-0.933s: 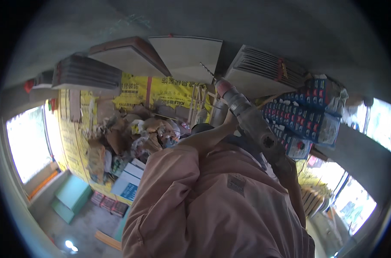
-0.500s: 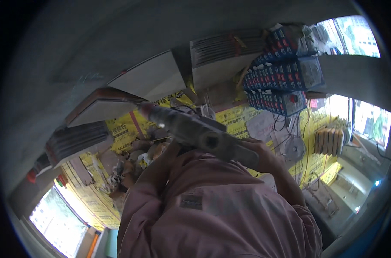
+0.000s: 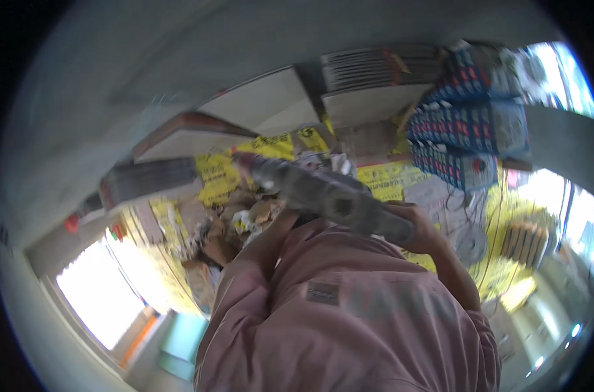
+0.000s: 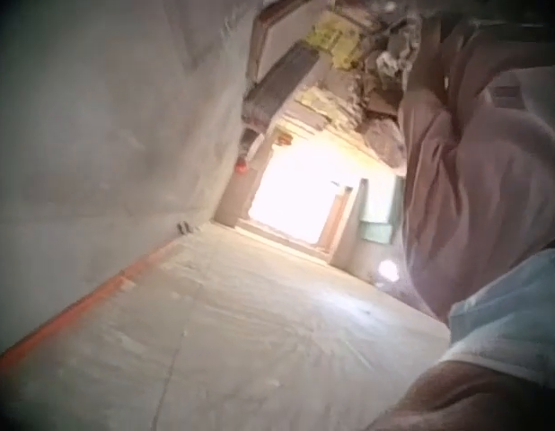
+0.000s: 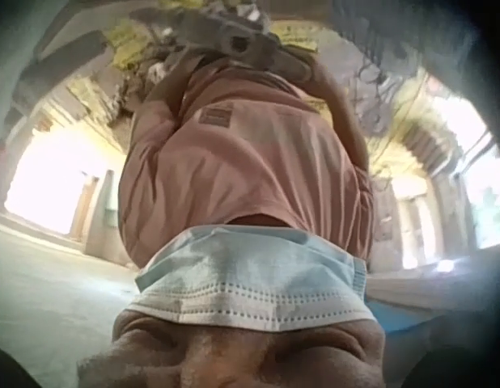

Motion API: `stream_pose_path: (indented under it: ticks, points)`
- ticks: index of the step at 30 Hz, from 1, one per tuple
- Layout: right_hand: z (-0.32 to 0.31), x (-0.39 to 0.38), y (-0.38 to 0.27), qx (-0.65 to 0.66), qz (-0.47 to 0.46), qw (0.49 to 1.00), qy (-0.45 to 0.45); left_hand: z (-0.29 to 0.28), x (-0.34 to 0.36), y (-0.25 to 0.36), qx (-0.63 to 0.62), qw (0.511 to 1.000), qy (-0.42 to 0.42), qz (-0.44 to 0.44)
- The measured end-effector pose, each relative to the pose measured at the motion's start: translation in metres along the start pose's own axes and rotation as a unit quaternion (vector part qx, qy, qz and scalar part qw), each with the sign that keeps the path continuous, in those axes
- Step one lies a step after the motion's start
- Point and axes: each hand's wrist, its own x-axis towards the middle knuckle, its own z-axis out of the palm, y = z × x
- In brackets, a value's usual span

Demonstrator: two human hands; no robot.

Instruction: Drilling a line or series of holes into a concrete ceiling using a hammer drill.

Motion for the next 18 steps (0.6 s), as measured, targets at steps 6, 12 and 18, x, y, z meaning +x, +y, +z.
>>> stream_pose_path:
  ticks: [6,12,18]
  points:
    - [-0.006,-0.001,0.004,-0.067,0.046,0.997,0.016,0.013,-0.015,0.070,0.022,0.990,0.134,0.041]
    - [0.039,0.022,0.015,-0.041,0.099,0.993,0.050,-0.032,-0.030,0.068,0.035,0.982,0.177,0.063]
    - [0.108,0.043,0.004,-0.352,-0.049,0.935,-0.008,-0.099,-0.030,0.041,-0.101,0.984,0.149,0.014]
